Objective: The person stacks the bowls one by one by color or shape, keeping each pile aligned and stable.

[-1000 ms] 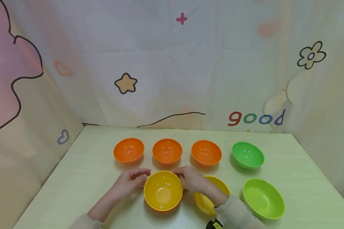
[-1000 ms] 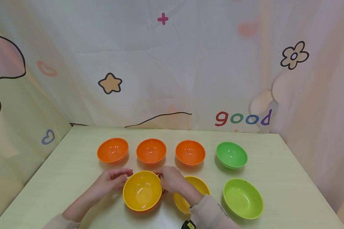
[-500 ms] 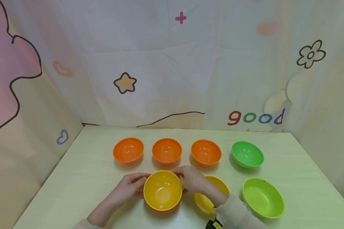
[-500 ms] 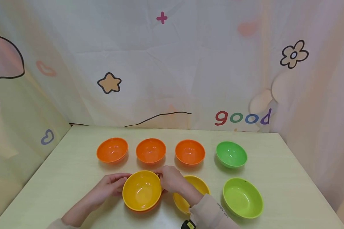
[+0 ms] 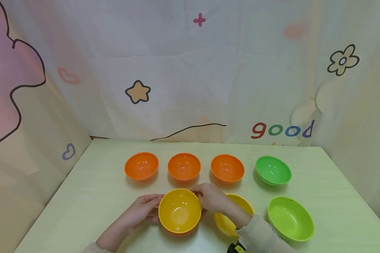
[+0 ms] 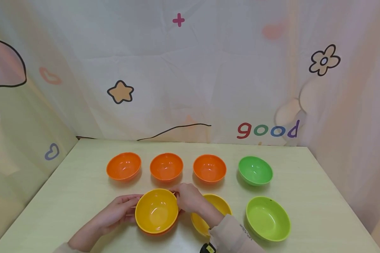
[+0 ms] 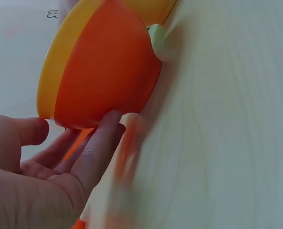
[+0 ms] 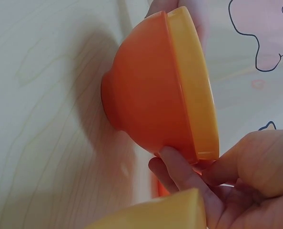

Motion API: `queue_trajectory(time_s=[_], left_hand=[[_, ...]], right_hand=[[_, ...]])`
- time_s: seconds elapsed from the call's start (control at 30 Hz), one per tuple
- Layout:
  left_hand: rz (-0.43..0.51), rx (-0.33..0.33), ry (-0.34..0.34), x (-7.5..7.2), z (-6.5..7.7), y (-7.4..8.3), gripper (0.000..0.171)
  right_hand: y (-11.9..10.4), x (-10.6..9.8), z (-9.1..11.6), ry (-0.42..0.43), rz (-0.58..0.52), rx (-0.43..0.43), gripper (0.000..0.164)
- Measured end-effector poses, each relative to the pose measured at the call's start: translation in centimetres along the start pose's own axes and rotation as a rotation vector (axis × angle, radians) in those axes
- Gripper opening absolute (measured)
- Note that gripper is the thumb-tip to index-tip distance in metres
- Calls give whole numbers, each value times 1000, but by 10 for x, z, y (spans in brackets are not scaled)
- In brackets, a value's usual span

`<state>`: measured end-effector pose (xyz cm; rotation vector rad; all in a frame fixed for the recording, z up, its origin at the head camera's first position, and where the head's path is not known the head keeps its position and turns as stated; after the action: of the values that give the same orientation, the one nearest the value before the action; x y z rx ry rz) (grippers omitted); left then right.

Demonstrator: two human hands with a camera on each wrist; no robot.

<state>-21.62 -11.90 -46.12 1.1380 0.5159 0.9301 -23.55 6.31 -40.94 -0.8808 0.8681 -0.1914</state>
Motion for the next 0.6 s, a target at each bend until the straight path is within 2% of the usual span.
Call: queue_trajectory(time_s=[0.2, 0.4, 0.6], left_hand=[[44, -35, -10, 0, -1, -4, 52], [54, -24, -32, 1, -1, -5, 52], [57, -27, -27, 0, -1, -6, 53]], right_hand=[[0, 1, 0, -2, -8, 11, 25], [1, 0, 0, -1, -9, 7, 26], [0, 0, -1, 1, -8, 9, 26]])
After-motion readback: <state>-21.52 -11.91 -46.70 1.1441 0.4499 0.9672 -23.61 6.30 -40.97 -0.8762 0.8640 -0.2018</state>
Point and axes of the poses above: each hand's wrist, its own z-axis away from the middle knuckle, its own x-axis out of the palm, y = z × x, the point moved 7 cm from there along -z, towards the middle knuckle, and after that the axes turned 12 degrees about -y, right-handed, at the moved point
